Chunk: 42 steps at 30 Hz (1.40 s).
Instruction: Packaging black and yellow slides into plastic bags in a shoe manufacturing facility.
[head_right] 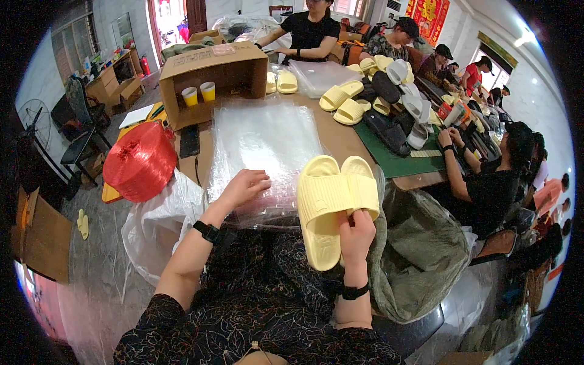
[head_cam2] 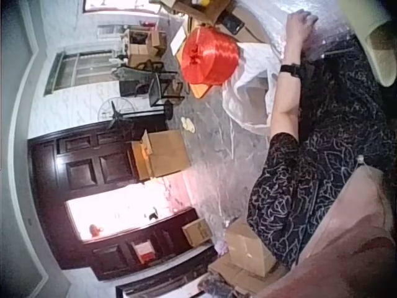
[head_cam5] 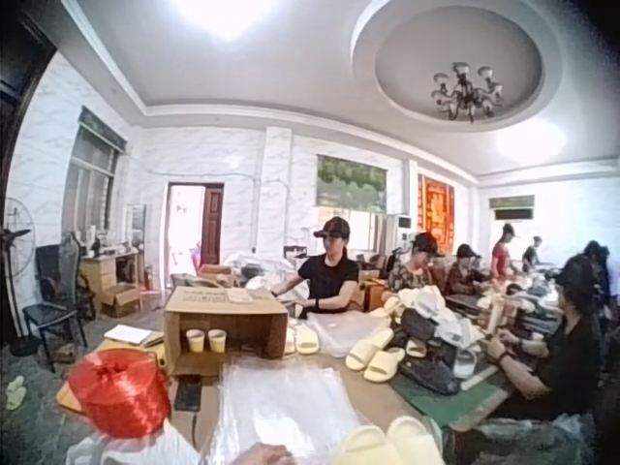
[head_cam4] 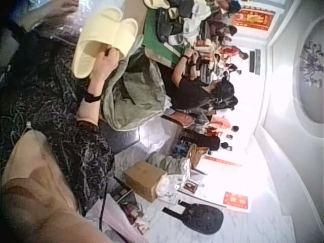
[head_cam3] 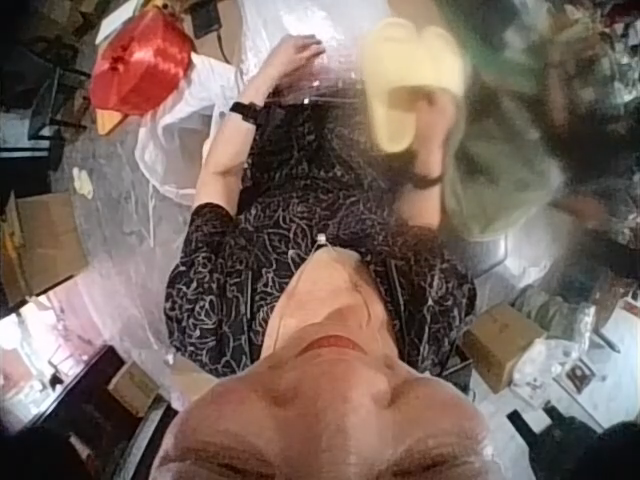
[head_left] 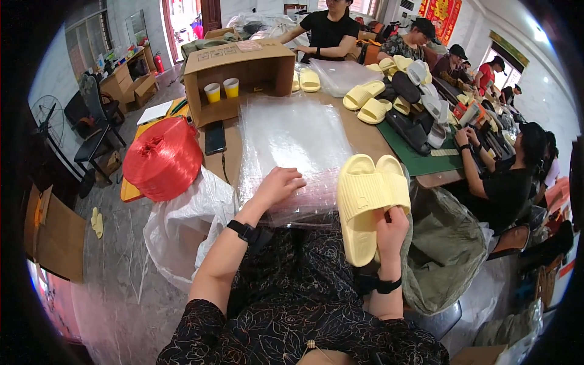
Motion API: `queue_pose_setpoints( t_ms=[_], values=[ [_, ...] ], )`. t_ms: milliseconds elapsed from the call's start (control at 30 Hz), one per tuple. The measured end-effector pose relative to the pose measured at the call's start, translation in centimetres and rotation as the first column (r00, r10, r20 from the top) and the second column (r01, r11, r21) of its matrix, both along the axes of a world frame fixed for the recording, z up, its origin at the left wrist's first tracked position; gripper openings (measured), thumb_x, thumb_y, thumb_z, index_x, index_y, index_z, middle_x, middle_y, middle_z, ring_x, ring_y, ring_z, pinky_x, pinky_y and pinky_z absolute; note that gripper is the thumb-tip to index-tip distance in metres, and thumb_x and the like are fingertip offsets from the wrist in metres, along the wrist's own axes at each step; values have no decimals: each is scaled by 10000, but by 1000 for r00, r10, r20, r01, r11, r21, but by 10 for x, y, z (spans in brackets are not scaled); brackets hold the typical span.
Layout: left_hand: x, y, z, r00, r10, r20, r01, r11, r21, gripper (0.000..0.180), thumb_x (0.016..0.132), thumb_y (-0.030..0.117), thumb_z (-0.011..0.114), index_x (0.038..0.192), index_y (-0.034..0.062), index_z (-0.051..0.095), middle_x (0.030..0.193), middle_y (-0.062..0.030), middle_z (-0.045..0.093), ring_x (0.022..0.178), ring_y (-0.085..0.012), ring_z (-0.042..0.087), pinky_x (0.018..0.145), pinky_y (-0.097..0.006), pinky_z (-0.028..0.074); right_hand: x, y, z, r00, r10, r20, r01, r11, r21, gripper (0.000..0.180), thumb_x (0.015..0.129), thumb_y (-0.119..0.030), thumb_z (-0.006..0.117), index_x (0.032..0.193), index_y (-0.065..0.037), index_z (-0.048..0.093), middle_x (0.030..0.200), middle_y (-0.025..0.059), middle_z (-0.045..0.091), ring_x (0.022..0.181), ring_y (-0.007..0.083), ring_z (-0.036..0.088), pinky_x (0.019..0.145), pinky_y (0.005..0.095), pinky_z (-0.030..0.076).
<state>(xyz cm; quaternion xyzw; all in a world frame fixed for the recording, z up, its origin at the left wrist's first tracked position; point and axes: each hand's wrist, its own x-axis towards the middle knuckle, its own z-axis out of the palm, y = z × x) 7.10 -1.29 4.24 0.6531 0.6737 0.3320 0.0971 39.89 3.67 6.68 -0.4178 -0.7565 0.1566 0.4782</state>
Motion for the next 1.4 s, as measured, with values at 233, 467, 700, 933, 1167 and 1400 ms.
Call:
queue_pose_setpoints(
  t_ms=[233, 467, 700, 933, 1167, 1400],
  values=[
    [3, -3, -10, 991, 135, -8, -134, 990, 37, 255, 869, 250, 697, 1053, 81, 745, 1106, -94, 718, 1011, -304, 651, 903, -389, 518, 4, 0, 10, 1000, -24, -11, 25, 998, 55, 126, 821, -49, 672, 804, 37, 582, 731, 174, 548, 659, 355, 531, 603, 417, 417],
    [9, 0, 1, 959, 235, 158, -242, 970, 27, 223, 899, 245, 656, 1005, 73, 753, 1094, -82, 720, 936, -282, 686, 814, -370, 555, -15, -21, 3, 987, 133, 92, -135, 991, 10, 145, 755, -61, 710, 768, 7, 582, 734, 153, 571, 715, 348, 570, 642, 428, 454],
    [15, -5, 23, 983, 160, 86, -177, 949, 262, 217, 907, 236, 643, 984, 59, 744, 1131, -110, 701, 906, -286, 691, 787, -351, 563, -40, -30, -1, 897, 292, 331, -254, 955, -156, 186, 798, -162, 688, 767, 0, 602, 757, 162, 595, 743, 355, 611, 665, 458, 484],
    [39, -18, 42, 979, -17, -201, 94, 920, 381, 152, 871, 155, 648, 956, 69, 740, 1136, -64, 695, 1013, -284, 615, 874, -371, 525, -76, -9, 6, 864, 293, 408, -290, 954, -72, 255, 896, -244, 625, 830, -1, 582, 831, 175, 615, 767, 377, 621, 673, 484, 486],
    [45, -21, 53, 991, -111, -75, 133, 892, 433, 158, 870, 138, 669, 988, 61, 741, 1159, -73, 695, 1034, -294, 603, 933, -372, 489, -137, 15, -6, 883, 242, 402, -273, 962, 23, 222, 914, -244, 616, 879, -27, 642, 854, 171, 642, 799, 371, 638, 692, 469, 516],
    [55, -26, 70, 942, -330, -55, 327, 870, 370, 186, 886, 125, 663, 1053, 105, 743, 1197, -44, 694, 1091, -254, 591, 995, -375, 426, -187, 100, -88, 871, 455, -184, -476, 875, -92, 151, 825, -143, 678, 928, -33, 682, 881, 179, 669, 832, 376, 658, 707, 445, 537]
  ],
)
